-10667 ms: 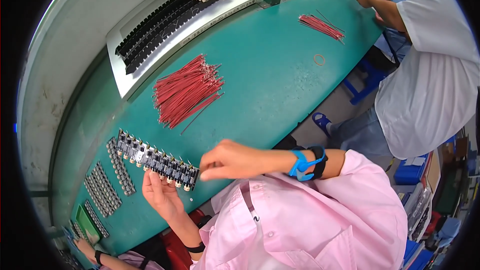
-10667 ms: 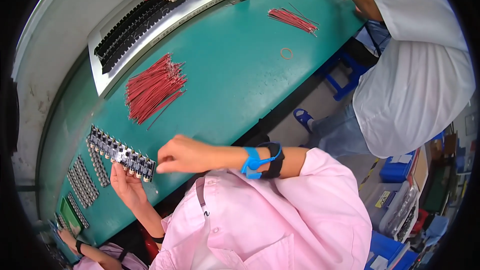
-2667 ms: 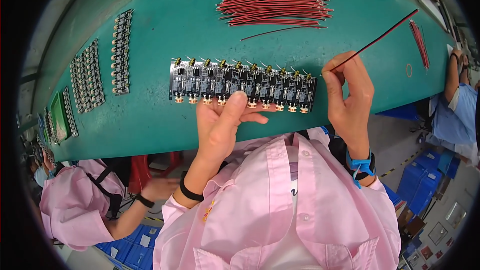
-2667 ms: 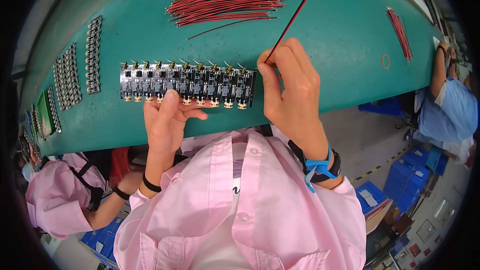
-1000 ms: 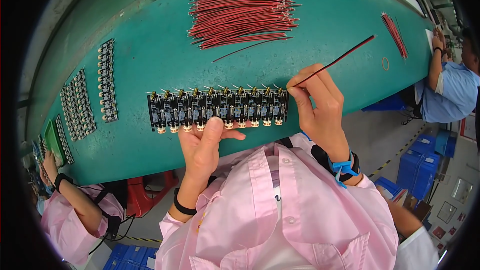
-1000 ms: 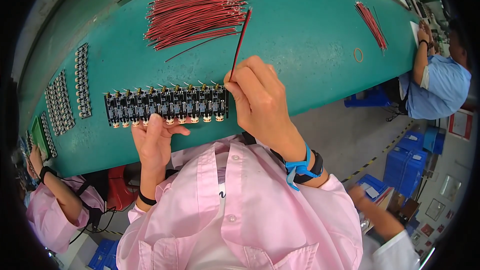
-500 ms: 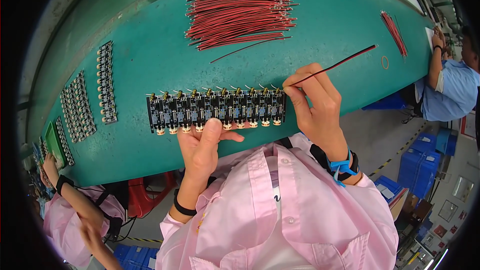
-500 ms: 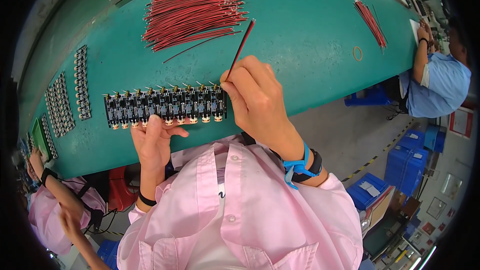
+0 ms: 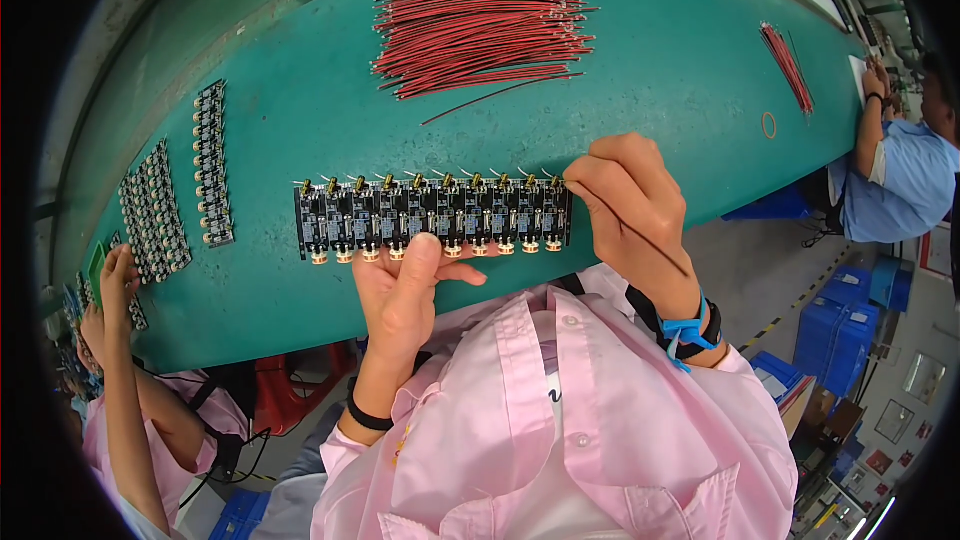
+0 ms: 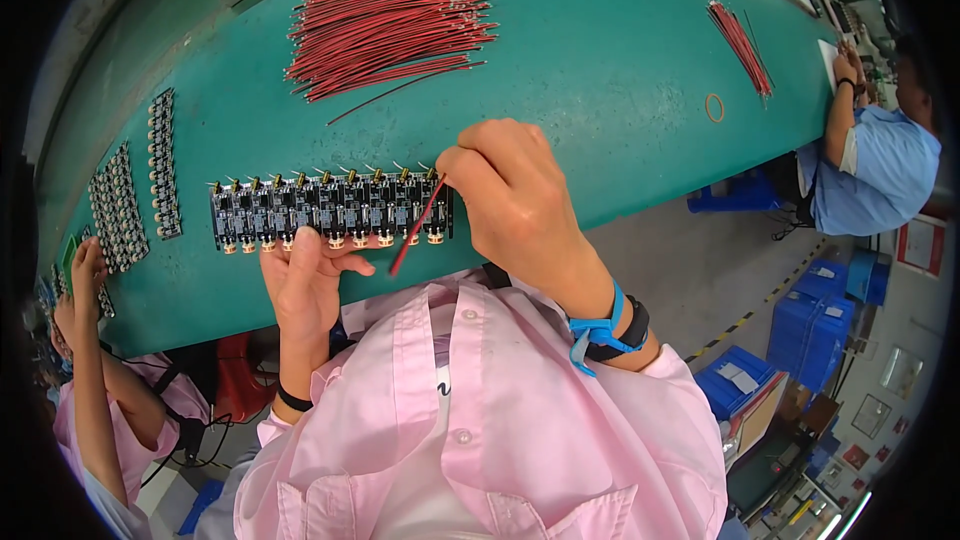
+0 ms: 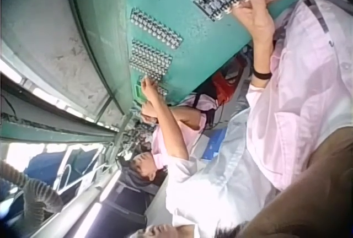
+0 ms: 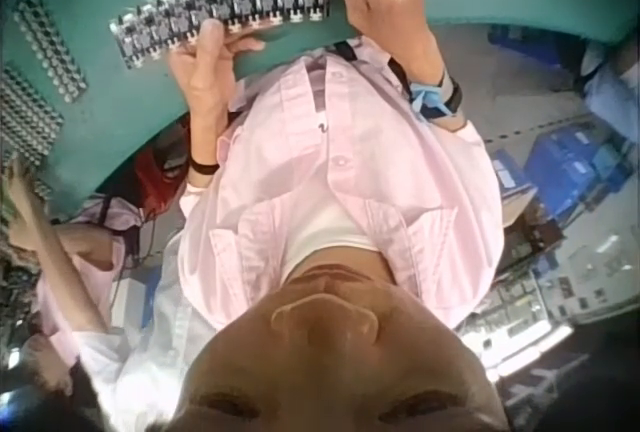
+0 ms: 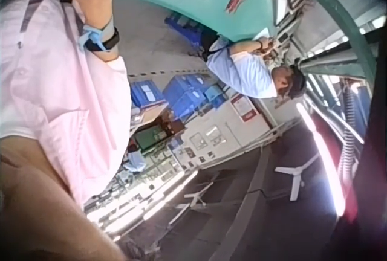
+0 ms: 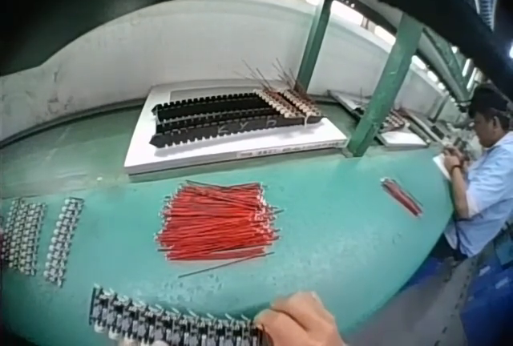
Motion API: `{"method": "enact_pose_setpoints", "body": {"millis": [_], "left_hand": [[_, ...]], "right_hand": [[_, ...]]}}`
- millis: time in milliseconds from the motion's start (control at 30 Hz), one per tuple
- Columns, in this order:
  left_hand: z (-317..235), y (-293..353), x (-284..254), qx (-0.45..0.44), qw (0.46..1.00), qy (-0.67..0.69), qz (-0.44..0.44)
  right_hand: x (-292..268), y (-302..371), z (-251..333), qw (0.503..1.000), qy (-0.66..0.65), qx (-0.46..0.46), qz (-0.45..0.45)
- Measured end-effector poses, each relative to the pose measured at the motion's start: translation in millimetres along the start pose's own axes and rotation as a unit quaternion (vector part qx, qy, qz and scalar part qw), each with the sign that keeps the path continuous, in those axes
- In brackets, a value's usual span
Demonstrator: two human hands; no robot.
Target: The person picks up a red wire from a pile, inserts it into a circuit board, and repeats this for several more wires. They then place the completed board into a tray and pick up a new circuit board to repeat the process.
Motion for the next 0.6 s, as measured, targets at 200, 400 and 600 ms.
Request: {"method": "enact_pose_setpoints", "body": {"millis": [200,400,600], "left_hand": [[2.8,-0.1,-0.7,-0.001,0.999,-0.027,0.018],[0.0,-1.7,-0.7,-0.004,1.000,-0.020,0.017],[0.9,-5.9,-1.3,-0.040,0.999,0.027,0.000]], "right_hand": [[1.3,-0.2,-0.4,0.999,-0.013,-0.003,0.029],[1.6,1.2,-5.7,0.997,-0.056,0.047,0.031],[2.8,1.3,-2.4,0.996,-0.043,0.060,0.056]]}}
Point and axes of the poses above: each hand's wrist, its own y-axis away from the middle knuckle, its own x-axis out of the palm, z = x × y, the point moved 8 cm from there along -y, towards the middle knuckle, and after that the axes turned 14 degrees about -y, right-handed, at the moved point
